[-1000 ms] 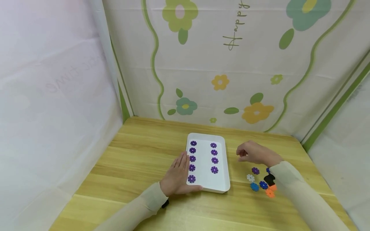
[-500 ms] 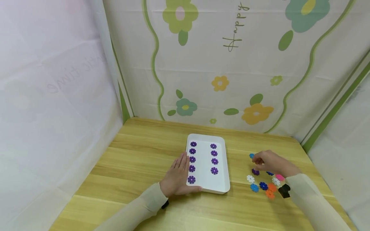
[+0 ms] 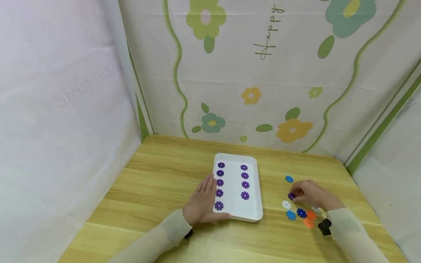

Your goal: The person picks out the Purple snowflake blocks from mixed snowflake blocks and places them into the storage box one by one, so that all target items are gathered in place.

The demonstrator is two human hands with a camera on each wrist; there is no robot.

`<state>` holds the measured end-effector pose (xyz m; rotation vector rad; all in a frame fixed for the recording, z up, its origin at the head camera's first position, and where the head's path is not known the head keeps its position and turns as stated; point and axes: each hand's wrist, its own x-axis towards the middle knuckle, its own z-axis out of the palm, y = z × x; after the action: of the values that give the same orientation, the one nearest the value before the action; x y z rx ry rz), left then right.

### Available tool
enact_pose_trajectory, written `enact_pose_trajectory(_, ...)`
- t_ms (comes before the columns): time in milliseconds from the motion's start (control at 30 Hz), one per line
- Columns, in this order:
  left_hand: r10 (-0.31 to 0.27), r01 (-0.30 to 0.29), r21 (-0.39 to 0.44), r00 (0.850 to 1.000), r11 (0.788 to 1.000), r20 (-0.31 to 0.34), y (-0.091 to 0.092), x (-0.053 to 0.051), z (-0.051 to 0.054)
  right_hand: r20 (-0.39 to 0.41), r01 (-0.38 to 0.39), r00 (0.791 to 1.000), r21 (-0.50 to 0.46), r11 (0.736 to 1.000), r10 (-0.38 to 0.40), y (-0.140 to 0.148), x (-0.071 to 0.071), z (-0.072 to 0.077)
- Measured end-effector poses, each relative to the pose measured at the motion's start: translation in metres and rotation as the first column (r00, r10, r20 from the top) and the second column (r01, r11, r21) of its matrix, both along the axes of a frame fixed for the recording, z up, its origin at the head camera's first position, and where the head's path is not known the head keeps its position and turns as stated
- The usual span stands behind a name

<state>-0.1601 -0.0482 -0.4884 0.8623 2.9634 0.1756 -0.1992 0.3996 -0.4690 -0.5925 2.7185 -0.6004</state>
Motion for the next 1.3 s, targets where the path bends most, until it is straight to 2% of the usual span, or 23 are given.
enact_pose_trajectory(233,0.018,-0.018,0.003,1.000,1.000,0.011,0.001,0.000,0.000,0.004,-0.011,1.000,-0.027,1.000,0.011,0.003,-0.005,-0.006)
enact_pose_trajectory(333,0.017,-0.017,0.010,1.000,1.000,0.010,0.001,0.000,0.001,0.017,0.006,1.000,-0.031,0.999,-0.006,0.002,-0.008,-0.005)
enact_pose_trajectory(533,0.015,-0.015,0.016,1.000,1.000,0.005,0.001,0.000,0.001,-0.008,0.033,0.999,-0.003,0.999,-0.033,-0.001,-0.011,0.000)
enact_pose_trajectory(700,0.013,-0.013,0.010,1.000,1.000,0.004,0.000,0.001,0.002,-0.034,0.025,0.999,0.029,0.999,-0.024,-0.005,-0.012,0.010)
enact_pose_trajectory(800,0.011,-0.011,0.012,1.000,1.000,0.004,0.001,0.000,0.002,-0.045,-0.020,0.999,0.043,0.999,0.022,-0.009,-0.013,0.018)
enact_pose_trajectory(933,0.011,-0.011,0.005,1.000,1.000,0.007,0.000,0.000,0.001,-0.029,-0.075,0.997,0.006,0.997,0.075,-0.018,-0.016,0.027)
enact_pose_trajectory(1300,0.010,-0.010,0.004,1.000,1.000,0.001,0.001,0.000,0.001,0.002,-0.171,0.985,-0.015,0.985,0.171,-0.071,-0.022,0.060)
